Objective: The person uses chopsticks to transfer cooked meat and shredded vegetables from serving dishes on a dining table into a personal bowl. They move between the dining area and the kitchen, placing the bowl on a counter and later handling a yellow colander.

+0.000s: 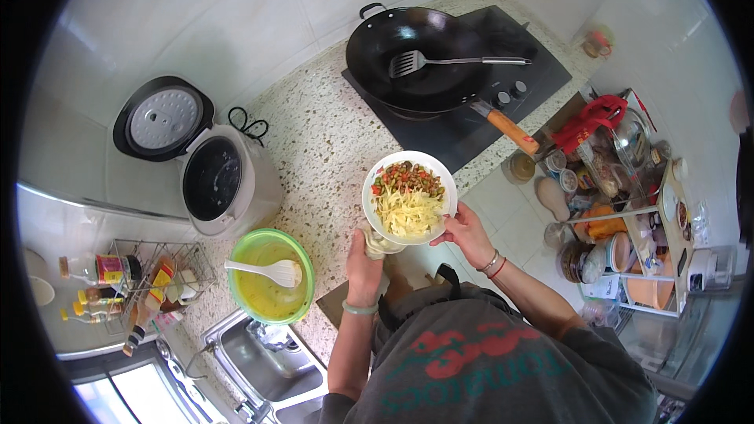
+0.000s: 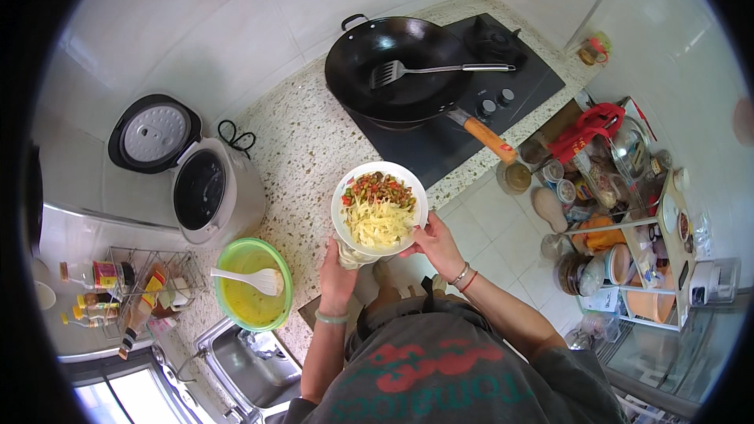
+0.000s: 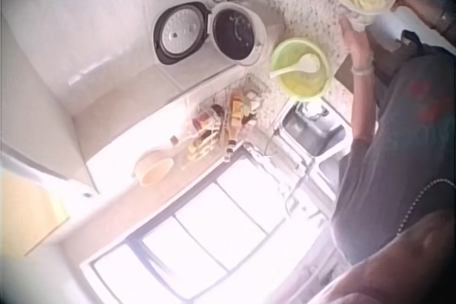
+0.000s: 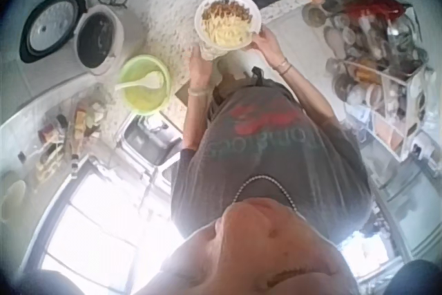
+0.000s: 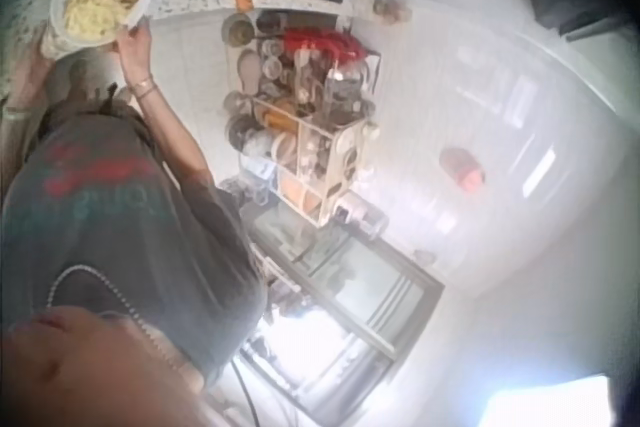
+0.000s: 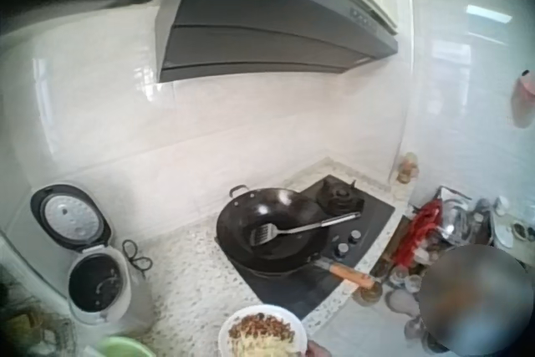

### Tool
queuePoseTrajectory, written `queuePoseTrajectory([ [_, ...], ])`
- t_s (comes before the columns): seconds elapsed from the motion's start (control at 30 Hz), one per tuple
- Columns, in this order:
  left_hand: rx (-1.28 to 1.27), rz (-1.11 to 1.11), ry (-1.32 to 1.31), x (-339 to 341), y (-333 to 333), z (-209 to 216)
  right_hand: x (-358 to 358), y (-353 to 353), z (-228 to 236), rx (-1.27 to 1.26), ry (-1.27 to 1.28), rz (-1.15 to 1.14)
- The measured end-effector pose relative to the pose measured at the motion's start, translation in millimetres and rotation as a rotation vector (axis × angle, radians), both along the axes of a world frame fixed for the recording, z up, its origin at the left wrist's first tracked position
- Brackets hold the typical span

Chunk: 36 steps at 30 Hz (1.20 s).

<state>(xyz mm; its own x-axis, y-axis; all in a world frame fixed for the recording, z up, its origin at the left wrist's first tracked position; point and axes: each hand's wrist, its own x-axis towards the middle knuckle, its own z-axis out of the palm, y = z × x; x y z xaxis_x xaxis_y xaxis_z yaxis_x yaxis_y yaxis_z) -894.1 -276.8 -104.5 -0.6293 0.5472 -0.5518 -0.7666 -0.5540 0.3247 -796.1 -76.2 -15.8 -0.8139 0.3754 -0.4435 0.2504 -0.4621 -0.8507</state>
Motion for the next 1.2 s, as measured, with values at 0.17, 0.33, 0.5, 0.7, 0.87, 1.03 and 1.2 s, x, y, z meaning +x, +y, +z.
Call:
queuePoseTrajectory([
  [0.17,0.050,0.005,0.038,2,1,63,-15,-14,6,-0.042,-0.006,0.072],
  [0.33,0.033,0.002,0.122,-13,-3,78,-26,-26,8,0.058,0.053,0.100],
  [0.5,0.000,-0.006,0.093,-26,-9,80,-32,-28,18,0.031,0.053,0.120],
  [0.7,-0.018,-0.003,0.106,-48,-16,79,-24,-32,20,0.040,0.016,0.177],
  [0.87,0.041,-0.025,0.160,-34,-15,68,-31,-43,19,0.029,-0.004,0.106],
  [1.03,-0.394,-0.354,0.539,-1,-16,63,-57,-52,20,0.030,0.095,0.101],
  [1.2,0.007,-0.002,-0.021,-33,-43,54,-53,-53,13,-0.006,0.050,0.194],
])
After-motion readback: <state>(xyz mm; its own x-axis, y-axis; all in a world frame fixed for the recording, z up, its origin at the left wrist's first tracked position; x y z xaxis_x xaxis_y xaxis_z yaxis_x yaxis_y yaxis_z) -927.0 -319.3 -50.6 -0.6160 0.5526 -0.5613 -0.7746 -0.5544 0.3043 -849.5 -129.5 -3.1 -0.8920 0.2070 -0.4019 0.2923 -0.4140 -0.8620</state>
